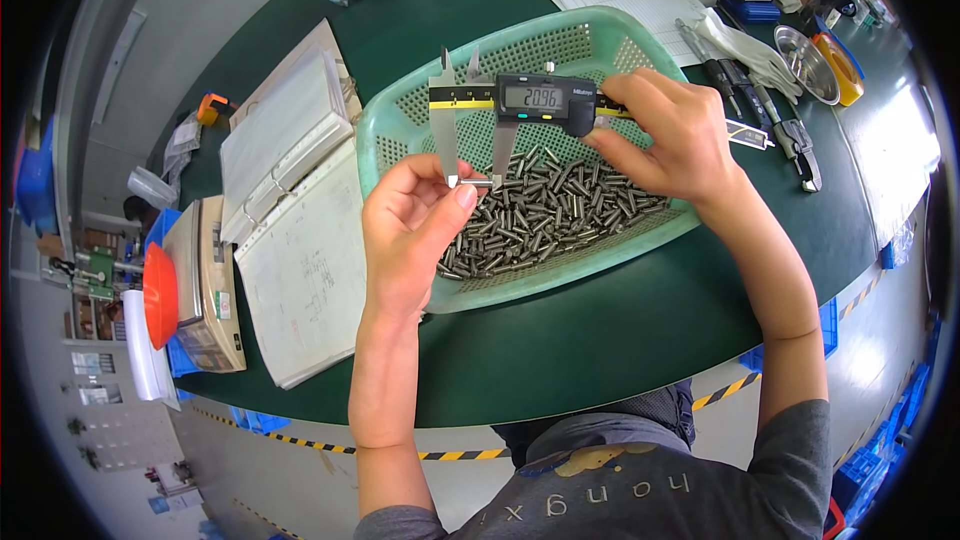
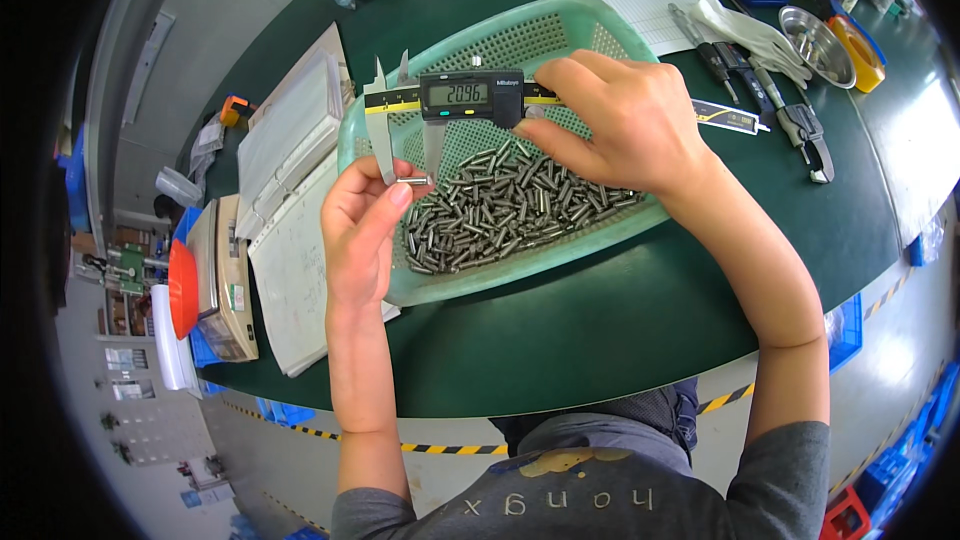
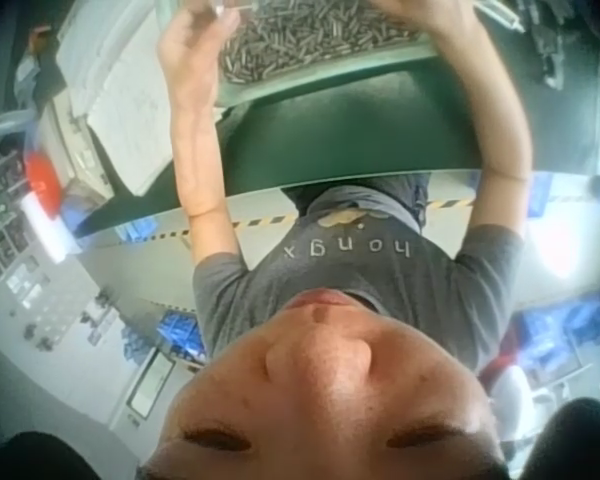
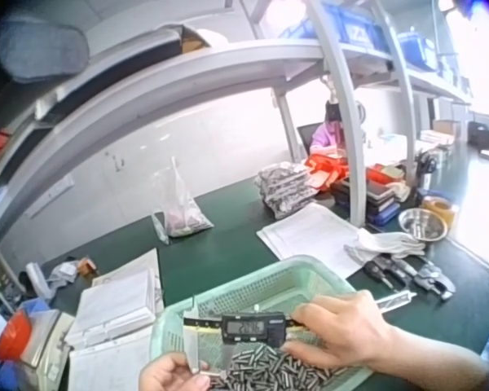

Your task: The recorder uses a digital caliper to measure the dimensions of small cylindrical metal components at a quality control workbench.

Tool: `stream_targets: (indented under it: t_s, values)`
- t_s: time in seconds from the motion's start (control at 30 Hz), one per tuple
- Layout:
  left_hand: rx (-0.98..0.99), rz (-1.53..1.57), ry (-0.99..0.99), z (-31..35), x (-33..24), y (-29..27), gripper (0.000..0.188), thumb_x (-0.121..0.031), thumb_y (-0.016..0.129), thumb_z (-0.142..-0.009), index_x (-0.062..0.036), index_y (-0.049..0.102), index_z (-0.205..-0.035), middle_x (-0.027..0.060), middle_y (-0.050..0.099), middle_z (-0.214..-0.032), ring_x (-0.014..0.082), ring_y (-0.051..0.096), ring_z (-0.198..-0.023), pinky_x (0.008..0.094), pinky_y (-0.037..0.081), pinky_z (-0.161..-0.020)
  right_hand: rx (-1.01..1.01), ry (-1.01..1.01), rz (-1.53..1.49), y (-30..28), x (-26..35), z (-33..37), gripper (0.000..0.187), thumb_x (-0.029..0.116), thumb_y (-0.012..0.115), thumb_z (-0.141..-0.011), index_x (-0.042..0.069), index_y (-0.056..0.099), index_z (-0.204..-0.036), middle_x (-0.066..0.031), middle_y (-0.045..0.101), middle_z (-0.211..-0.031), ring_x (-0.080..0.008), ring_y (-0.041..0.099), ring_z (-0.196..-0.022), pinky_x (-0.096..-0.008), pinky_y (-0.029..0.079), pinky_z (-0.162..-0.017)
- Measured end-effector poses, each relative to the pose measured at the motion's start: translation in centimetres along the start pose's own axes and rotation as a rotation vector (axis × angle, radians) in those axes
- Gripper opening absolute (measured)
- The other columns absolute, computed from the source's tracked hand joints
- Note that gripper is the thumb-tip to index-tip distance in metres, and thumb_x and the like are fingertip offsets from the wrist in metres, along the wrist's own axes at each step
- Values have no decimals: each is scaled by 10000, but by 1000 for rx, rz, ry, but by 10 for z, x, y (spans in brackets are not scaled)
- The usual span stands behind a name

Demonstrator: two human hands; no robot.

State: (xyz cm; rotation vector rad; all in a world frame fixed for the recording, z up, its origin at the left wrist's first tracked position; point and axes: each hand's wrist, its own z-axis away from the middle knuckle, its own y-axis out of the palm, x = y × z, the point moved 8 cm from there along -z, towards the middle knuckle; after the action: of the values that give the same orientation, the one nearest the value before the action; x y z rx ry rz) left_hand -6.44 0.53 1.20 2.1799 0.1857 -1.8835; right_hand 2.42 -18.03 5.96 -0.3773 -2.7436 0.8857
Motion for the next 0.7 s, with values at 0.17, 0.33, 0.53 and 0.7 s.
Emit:
stream_targets:
  t_s: [0.17, 0.33, 0.53, 0.7]
  values:
    - [38, -69, -18, 0, 2, -1, 189, -100, 618, -824, 8, 566, -971, 84, 620, -912, 165, 612, -858, 333, 470, -858, -5, 2, -6, 1, -1, 1, 287, 284, 725, -710, 66, 583, -832, -53, 543, -645, -256, 539, -500, -342, 395, -411]
    - [3, -58, -25, -2, 4, -1, 134, -92, 612, -833, -3, 568, -923, 80, 621, -890, 167, 617, -833, 318, 468, -829, 5, -6, -1, 2, -2, 1, 287, 279, 722, -712, 62, 583, -838, -58, 541, -645, -261, 536, -495, -344, 391, -409]
    - [-1, 12, -23, -2, 3, -2, 144, -51, 651, -820, 18, 586, -929, 73, 628, -884, 113, 605, -820, 225, 482, -742, 11, 0, -1, 3, -1, 1, 286, 272, 717, -720, 59, 589, -862, -56, 553, -662, -264, 542, -498, -345, 395, -411]
    - [-27, -14, -2, -2, 3, -3, 159, -45, 658, -814, 24, 592, -940, 74, 632, -886, 102, 598, -807, 221, 480, -726, 19, -18, -6, 5, -1, 1, 288, 238, 713, -721, 47, 588, -897, -59, 569, -688, -254, 560, -520, -334, 406, -419]
